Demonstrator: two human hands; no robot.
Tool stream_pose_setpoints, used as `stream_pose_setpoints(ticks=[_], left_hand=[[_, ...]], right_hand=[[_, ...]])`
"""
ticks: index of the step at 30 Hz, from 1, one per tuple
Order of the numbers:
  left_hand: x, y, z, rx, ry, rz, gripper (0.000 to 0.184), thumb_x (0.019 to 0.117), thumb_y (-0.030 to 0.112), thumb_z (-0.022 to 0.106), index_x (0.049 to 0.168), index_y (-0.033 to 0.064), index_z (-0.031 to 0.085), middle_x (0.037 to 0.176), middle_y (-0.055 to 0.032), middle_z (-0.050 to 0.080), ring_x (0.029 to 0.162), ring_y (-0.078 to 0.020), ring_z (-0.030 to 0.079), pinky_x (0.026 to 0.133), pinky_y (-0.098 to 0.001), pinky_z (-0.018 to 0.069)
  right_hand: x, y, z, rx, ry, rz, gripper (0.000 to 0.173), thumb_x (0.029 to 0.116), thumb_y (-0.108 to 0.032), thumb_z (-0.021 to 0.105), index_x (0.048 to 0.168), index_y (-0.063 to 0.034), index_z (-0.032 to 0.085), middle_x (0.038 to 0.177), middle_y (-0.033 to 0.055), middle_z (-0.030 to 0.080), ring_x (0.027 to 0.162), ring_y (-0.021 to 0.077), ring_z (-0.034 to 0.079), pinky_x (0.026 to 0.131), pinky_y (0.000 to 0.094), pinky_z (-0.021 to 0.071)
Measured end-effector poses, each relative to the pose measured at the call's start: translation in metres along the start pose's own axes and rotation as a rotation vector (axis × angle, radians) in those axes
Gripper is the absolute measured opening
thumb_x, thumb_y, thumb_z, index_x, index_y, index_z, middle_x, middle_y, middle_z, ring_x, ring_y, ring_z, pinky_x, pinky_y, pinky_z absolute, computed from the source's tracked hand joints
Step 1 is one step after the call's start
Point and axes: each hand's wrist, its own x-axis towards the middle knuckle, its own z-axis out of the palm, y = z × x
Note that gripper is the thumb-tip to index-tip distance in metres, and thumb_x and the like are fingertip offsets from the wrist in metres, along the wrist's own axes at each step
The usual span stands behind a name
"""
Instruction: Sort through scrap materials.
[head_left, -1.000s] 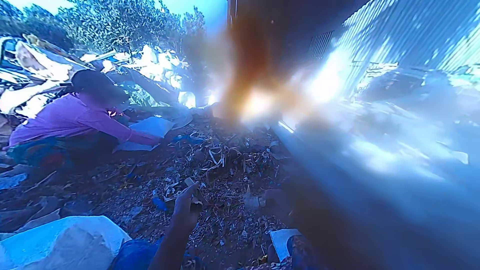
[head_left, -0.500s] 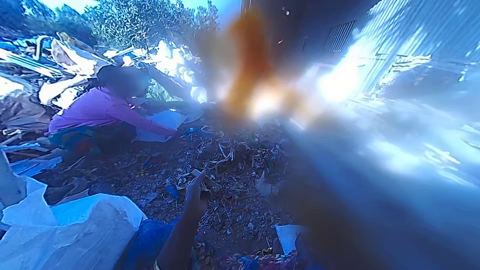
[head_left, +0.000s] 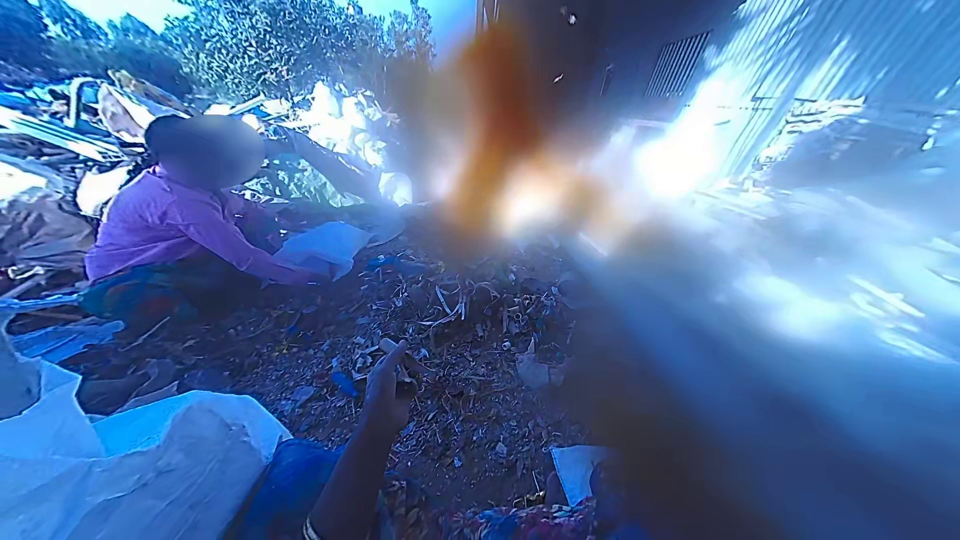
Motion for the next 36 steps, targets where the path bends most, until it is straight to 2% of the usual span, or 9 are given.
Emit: stream_pose_setpoints(ticks=[4, 8, 12, 25, 30, 31, 33, 35, 36], left_hand=[[-0.002, 0.002, 0.0, 0.027, -0.015, 0.013, 0.034, 0.1058, 0.027, 0.052, 0.13, 0.0029, 0.053, 0.102, -0.0102, 0.061, 0.084, -0.016, 0.061, 0.074, -0.0335, 0.0532], [-0.005, 0.003, 0.001, 0.035, 0.007, 0.011, 0.031, 0.1066, 0.028, 0.051, 0.124, 0.003, 0.055, 0.097, -0.0093, 0.061, 0.079, -0.015, 0.06, 0.069, -0.0314, 0.0522], [-0.002, -0.002, -0.001, -0.001, 0.01, 0.026, 0.022, 0.1066, 0.028, 0.051, 0.11, 0.0069, 0.056, 0.081, -0.0052, 0.058, 0.064, -0.0137, 0.057, 0.056, -0.0291, 0.0503], [-0.002, -0.001, -0.003, -0.001, 0.003, 0.027, 0.023, 0.1013, 0.018, 0.058, 0.12, 0.0051, 0.056, 0.097, -0.0084, 0.056, 0.079, -0.0172, 0.058, 0.069, -0.0332, 0.0521], [0.0, -0.003, -0.003, -0.012, -0.007, 0.002, 0.025, 0.1026, 0.02, 0.057, 0.123, 0.0048, 0.055, 0.1, -0.0098, 0.057, 0.082, -0.0184, 0.059, 0.071, -0.0347, 0.0524], [-0.005, 0.0, -0.005, -0.046, -0.024, -0.027, 0.026, 0.1033, 0.02, 0.056, 0.125, 0.0046, 0.054, 0.102, -0.0106, 0.057, 0.084, -0.0193, 0.059, 0.073, -0.036, 0.0526], [-0.028, 0.017, -0.012, -0.12, -0.07, -0.053, 0.018, 0.1048, 0.021, 0.053, 0.114, 0.0064, 0.054, 0.087, -0.0071, 0.058, 0.07, -0.0159, 0.061, 0.063, -0.0315, 0.0553], [-0.066, 0.05, -0.022, -0.183, -0.158, 0.049, 0.016, 0.1074, 0.018, 0.048, 0.113, 0.0043, 0.055, 0.085, -0.0073, 0.061, 0.07, -0.0159, 0.063, 0.066, -0.0305, 0.0574], [-0.088, 0.07, -0.028, -0.193, -0.182, 0.157, 0.015, 0.1081, 0.015, 0.046, 0.111, 0.0052, 0.056, 0.087, -0.007, 0.063, 0.073, -0.0155, 0.064, 0.07, -0.0299, 0.0576]], right_hand=[[-0.001, -0.001, -0.001, -0.014, -0.002, -0.016, 0.012, 0.0997, 0.002, 0.044, 0.093, -0.0028, 0.053, 0.08, 0.0117, 0.068, 0.072, 0.0204, 0.072, 0.067, 0.0341, 0.0624], [-0.002, -0.001, -0.003, -0.023, -0.015, -0.021, 0.01, 0.1002, 0.0, 0.044, 0.097, -0.0018, 0.053, 0.085, 0.0127, 0.069, 0.074, 0.0213, 0.072, 0.068, 0.0345, 0.0621], [-0.01, -0.003, 0.0, -0.029, 0.007, -0.02, 0.011, 0.1007, 0.0, 0.044, 0.096, -0.0025, 0.053, 0.084, 0.0119, 0.068, 0.074, 0.0206, 0.072, 0.069, 0.0347, 0.0622], [-0.001, 0.002, -0.001, -0.027, 0.001, -0.023, 0.015, 0.1005, 0.002, 0.043, 0.092, -0.0028, 0.054, 0.082, 0.0124, 0.068, 0.072, 0.0229, 0.071, 0.067, 0.0375, 0.0628], [0.003, 0.004, -0.004, 0.001, 0.008, -0.041, 0.012, 0.0999, 0.001, 0.045, 0.093, -0.0025, 0.053, 0.084, 0.0132, 0.067, 0.073, 0.0242, 0.071, 0.067, 0.0391, 0.063], [-0.001, 0.005, -0.003, 0.004, 0.009, -0.066, 0.012, 0.1006, 0.001, 0.044, 0.094, -0.0024, 0.053, 0.085, 0.0134, 0.067, 0.074, 0.0238, 0.071, 0.067, 0.0385, 0.0633], [-0.02, -0.001, 0.016, -0.014, 0.09, -0.085, 0.012, 0.1018, 0.001, 0.04, 0.099, -0.0021, 0.052, 0.087, 0.0131, 0.066, 0.076, 0.0225, 0.071, 0.071, 0.0374, 0.0632], [-0.045, -0.021, 0.041, -0.001, 0.177, 0.033, 0.02, 0.1072, -0.002, 0.033, 0.117, -0.0004, 0.051, 0.1, 0.0137, 0.06, 0.092, 0.0236, 0.065, 0.09, 0.0396, 0.0547], [-0.034, -0.012, 0.027, -0.036, 0.076, -0.069, 0.018, 0.1046, -0.002, 0.034, 0.109, -0.0025, 0.051, 0.092, 0.0117, 0.065, 0.085, 0.0222, 0.07, 0.082, 0.0395, 0.0603]])
